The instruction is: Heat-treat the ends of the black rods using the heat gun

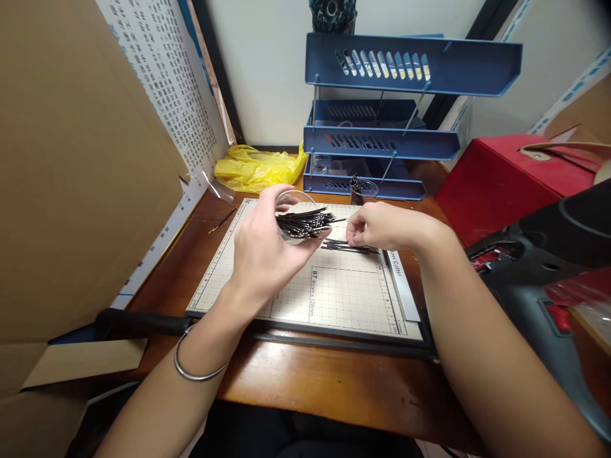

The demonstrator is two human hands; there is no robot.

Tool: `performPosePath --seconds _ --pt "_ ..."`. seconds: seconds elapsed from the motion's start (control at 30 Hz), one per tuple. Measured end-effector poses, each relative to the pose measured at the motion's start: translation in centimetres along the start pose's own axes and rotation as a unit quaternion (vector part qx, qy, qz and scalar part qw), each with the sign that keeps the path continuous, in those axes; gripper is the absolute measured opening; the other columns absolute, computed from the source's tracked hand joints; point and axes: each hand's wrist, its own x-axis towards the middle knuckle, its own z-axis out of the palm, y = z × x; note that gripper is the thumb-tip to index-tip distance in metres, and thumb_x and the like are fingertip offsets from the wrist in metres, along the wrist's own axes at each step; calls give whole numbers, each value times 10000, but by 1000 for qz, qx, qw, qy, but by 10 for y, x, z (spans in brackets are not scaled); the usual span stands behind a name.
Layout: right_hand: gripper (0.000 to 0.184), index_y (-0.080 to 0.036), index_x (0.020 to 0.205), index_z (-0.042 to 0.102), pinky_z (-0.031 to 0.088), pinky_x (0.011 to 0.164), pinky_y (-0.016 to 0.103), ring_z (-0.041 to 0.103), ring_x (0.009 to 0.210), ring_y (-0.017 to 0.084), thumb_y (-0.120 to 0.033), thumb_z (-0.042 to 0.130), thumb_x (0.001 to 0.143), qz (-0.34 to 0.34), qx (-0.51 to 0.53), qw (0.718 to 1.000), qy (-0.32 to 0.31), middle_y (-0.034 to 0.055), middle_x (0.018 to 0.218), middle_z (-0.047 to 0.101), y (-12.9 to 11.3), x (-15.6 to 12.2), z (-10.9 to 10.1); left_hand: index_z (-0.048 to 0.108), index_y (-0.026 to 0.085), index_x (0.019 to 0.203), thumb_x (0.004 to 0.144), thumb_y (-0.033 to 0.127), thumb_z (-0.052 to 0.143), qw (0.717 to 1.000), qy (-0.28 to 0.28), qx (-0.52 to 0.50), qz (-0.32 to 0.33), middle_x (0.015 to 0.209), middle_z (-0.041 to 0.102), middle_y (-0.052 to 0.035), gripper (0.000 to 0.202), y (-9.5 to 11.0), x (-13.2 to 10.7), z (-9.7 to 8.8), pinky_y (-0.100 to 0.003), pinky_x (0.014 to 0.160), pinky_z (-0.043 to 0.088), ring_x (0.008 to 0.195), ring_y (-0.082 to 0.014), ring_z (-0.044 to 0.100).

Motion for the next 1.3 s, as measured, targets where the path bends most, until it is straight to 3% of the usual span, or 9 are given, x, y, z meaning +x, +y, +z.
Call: performPosePath --seconds 0.53,0.8,1.1,1.3 --pt "104 -206 821 714 417 637 308 612 717 183 -270 632 818 26 -29 999 -8 47 805 699 -2 -1 0 521 271 1220 740 436 905 1000 -7 1 4 1129 743 -20 636 0 0 0 -378 946 592 1022 -225 728" --pt "100 -206 796 699 419 627 304 596 711 178 -207 600 804 18 -31 999 -5 46 786 700 -2 -3 0 530 259 1222 736 434 907 1000 -9 0 7 1133 742 -24 640 0 0 0 -368 944 588 1022 -225 726" --pt "94 -221 762 704 443 623 304 597 684 171 -209 611 760 16 -32 999 33 19 754 702 -4 2 4 544 254 1198 722 399 916 1000 -10 -13 3 1123 740 -12 621 0 0 0 -361 957 576 1023 -218 721" --pt "121 -210 680 661 401 574 307 523 620 152 -242 593 775 12 -43 998 40 18 692 652 -2 3 5 544 258 1199 717 399 920 1000 -13 -12 1 1121 743 -8 627 0 1 0 -354 948 580 1018 -217 725"
